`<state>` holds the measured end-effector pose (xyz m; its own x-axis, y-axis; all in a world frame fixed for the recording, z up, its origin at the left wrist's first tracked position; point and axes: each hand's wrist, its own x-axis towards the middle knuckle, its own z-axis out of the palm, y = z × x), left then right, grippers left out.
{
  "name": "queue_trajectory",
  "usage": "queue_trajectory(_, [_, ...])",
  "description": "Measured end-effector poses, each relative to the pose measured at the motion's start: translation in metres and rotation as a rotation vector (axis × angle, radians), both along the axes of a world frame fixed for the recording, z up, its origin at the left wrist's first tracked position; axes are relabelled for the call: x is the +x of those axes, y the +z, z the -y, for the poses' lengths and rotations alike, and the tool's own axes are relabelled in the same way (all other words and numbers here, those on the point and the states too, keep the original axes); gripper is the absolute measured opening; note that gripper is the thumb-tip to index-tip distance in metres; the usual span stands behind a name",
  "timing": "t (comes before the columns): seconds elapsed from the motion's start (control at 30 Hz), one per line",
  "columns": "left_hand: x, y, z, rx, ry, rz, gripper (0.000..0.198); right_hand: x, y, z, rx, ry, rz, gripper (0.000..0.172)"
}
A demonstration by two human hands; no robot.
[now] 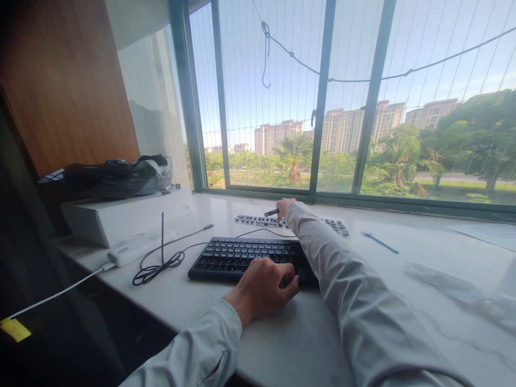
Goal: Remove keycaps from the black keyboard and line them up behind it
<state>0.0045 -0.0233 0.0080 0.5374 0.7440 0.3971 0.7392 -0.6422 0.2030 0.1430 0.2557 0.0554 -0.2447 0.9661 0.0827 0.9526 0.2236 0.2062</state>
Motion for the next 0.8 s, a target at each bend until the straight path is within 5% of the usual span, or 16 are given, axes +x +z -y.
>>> queue_trajectory(0.27, [-0.0007,-0.0015,-0.0006,0.013,0.001,-0.01,0.038,0.0047,0.0045,-0.0044,-0.037,0.032,-0.014,0.029])
queue_trajectory(0.57, [-0.0008,0.0006,0.0003,0.018,0.003,-0.004,0.035,-0.0002,-0.004,-0.0005,0.044,-0.043,0.004,0.059])
queue_trajectory(0.8, [-0.0007,0.0005,0.0007,0.007,0.005,-0.014,0.038,-0.0026,0.0024,0.0008,-0.004,-0.066,0.03,0.05])
